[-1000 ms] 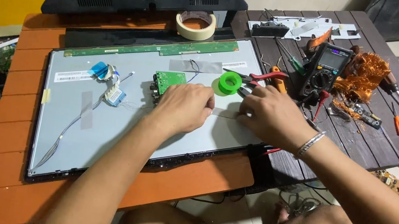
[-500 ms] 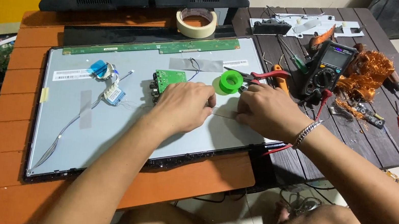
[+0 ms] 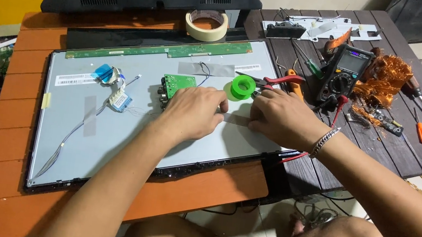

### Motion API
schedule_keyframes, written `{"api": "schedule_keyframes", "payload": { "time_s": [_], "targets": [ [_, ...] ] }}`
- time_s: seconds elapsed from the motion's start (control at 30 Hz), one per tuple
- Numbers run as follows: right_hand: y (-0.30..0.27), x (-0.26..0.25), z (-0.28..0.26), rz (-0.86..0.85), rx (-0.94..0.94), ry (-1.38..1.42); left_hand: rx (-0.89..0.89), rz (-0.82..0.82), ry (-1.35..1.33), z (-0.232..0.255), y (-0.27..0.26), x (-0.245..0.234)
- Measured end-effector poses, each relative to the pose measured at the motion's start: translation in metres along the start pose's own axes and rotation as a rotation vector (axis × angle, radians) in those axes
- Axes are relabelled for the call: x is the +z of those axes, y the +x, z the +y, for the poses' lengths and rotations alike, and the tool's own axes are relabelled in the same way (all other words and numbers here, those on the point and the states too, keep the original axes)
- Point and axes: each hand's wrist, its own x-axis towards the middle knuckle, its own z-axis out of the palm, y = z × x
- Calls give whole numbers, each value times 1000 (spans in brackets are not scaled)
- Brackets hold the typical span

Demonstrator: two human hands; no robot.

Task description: The person works on a disassembled television screen, handling a green circuit board and wires. They use green electrical tape to secure connections on the board and the screen's back panel.

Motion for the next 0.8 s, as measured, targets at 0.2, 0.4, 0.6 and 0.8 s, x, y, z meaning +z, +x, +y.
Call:
{"api": "schedule_keyframes", "payload": {
  "time_s": [0.2,0.4,0.6,0.8],
  "targets": [
    [4,10,-4,67,12,184,0,23,-16,1,-4,-4],
    [-4,-9,14,147,189,385,41,293,-58,-8,-17,-17],
    [-2,10,6,187,94,157,95,443,190,-20,2,32],
    [7,21,0,199,-26,49,143,512,279,-20,3,39]
  ]
}}
